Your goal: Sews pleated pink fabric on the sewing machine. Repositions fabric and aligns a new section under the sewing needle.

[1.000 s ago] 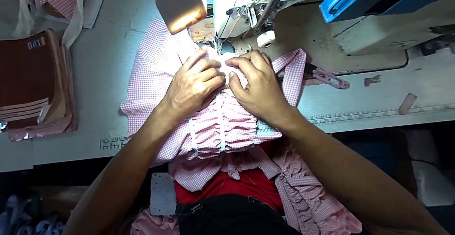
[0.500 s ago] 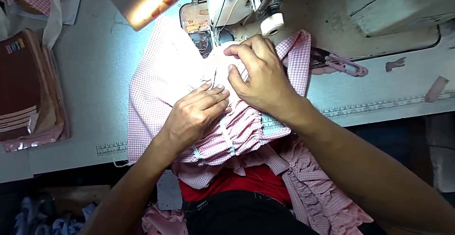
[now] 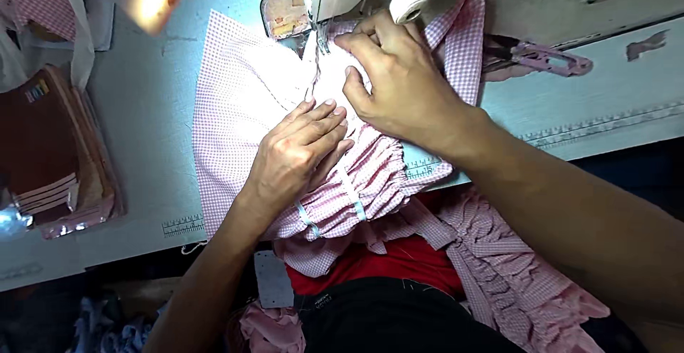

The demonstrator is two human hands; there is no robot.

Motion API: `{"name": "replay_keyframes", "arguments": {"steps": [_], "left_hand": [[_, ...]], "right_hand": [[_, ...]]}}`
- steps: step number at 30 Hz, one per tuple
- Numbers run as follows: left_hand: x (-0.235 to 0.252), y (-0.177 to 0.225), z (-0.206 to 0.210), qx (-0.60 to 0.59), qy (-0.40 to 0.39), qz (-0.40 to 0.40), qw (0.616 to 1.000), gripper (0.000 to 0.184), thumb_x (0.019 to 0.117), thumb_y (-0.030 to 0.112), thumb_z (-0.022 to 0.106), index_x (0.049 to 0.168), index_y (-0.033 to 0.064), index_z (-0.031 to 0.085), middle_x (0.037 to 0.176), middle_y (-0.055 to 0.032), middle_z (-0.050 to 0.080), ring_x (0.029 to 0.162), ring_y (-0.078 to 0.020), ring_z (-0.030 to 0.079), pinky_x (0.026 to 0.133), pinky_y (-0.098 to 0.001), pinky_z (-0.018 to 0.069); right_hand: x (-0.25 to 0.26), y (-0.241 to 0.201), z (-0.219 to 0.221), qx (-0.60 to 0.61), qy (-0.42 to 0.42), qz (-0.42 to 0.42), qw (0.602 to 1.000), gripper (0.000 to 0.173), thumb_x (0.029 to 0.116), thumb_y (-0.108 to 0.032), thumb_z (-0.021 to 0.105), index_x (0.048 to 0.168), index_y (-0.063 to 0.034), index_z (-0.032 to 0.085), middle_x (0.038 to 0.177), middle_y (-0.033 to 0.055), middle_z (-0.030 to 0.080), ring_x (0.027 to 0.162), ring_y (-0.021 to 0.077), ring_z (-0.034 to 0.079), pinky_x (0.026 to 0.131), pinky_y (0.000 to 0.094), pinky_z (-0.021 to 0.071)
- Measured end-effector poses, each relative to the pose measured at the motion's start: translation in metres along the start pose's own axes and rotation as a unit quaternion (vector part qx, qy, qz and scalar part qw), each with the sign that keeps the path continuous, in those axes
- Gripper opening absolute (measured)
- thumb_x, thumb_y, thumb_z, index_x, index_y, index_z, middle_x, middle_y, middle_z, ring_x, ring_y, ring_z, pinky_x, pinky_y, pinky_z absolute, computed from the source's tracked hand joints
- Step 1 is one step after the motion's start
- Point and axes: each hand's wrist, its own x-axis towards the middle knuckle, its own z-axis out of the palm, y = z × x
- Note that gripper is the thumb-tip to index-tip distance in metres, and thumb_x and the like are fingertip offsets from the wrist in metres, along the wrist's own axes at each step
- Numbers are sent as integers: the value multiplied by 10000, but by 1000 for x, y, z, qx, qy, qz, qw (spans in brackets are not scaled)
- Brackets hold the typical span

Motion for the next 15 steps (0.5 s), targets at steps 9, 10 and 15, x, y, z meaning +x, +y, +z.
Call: {"name": "replay_keyframes", "arguments": {"steps": [9, 10, 15], "left_hand": [[6, -6, -4, 11, -16, 10, 1000, 277, 1044, 238, 607, 1177, 68, 780, 1284, -107, 727, 1294, -256, 640, 1169, -416, 454], [6, -5, -4, 11, -19, 7, 1000, 276, 1042, 243, 609, 1175, 73, 782, 1287, -101, 726, 1296, -253, 639, 1169, -422, 453], [7, -2, -6, 22, -38, -18, 999, 279, 1040, 279, 609, 1184, 116, 785, 1326, -56, 712, 1339, -250, 605, 1201, -498, 400]], "right_hand": [[9, 3, 1, -20, 0, -10, 1000, 436, 1026, -188, 408, 1392, -73, 616, 1333, 211, 599, 1267, 385, 543, 1057, 476, 424], [10, 4, 0, -23, 2, -13, 1000, 426, 1033, -183, 407, 1385, -68, 617, 1333, 213, 599, 1274, 383, 543, 1068, 469, 425], [11, 8, 1, -25, 48, -36, 998, 375, 1040, -157, 430, 1334, -62, 643, 1265, 216, 636, 1201, 361, 597, 1039, 433, 456]]}}
